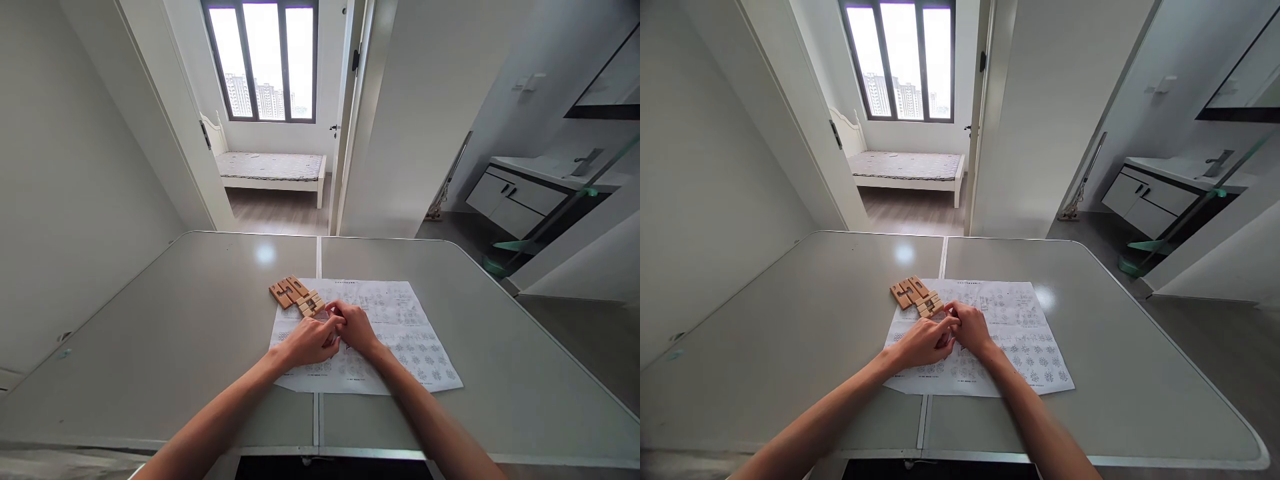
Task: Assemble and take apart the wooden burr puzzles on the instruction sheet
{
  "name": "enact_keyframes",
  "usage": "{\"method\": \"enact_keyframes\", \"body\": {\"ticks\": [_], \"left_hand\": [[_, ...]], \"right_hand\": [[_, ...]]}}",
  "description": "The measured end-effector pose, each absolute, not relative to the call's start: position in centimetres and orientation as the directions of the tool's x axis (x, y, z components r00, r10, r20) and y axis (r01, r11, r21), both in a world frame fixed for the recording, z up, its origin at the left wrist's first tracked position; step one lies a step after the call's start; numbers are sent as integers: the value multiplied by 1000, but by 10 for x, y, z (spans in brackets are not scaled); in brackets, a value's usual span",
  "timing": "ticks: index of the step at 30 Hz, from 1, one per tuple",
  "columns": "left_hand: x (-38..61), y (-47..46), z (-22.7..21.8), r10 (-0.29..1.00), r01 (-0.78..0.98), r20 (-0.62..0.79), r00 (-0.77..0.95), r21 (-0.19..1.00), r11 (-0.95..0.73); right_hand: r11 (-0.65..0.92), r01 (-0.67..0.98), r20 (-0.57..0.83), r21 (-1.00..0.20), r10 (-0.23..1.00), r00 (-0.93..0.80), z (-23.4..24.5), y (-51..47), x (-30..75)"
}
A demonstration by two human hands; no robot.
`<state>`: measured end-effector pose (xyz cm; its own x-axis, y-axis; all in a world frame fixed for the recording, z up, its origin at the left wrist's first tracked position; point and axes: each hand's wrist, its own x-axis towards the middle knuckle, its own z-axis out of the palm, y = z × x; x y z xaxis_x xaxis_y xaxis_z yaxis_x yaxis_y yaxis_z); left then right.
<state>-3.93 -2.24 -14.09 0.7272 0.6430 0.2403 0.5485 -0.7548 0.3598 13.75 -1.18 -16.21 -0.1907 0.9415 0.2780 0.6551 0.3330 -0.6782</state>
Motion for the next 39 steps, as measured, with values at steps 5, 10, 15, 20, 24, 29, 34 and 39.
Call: {"method": "enact_keyframes", "body": {"ticks": [5,10,15,20,24,29,34,39], "left_hand": [[-39,-22,-139,644,552,232,729,358,-753],[-39,-22,-142,645,556,236,727,348,-755],[-40,-22,-144,645,550,243,724,361,-753],[-40,-22,-143,640,545,242,730,359,-757],[-39,-22,-142,634,540,241,735,358,-762],[-40,-22,-143,643,550,227,731,361,-753],[-40,-22,-144,642,551,234,730,355,-755],[-40,-23,-143,641,552,238,730,348,-758]], "right_hand": [[331,649,274,-685,943,-191,-160,-12,137],[322,644,263,-694,946,-190,-161,-12,137],[330,646,269,-688,943,-196,-163,-11,138],[327,653,266,-683,944,-194,-164,-11,137],[322,650,255,-688,946,-198,-162,-13,137],[313,651,247,-692,949,-194,-159,-14,137],[311,651,242,-692,950,-196,-157,-14,136],[302,650,235,-697,953,-191,-155,-14,135]]}}
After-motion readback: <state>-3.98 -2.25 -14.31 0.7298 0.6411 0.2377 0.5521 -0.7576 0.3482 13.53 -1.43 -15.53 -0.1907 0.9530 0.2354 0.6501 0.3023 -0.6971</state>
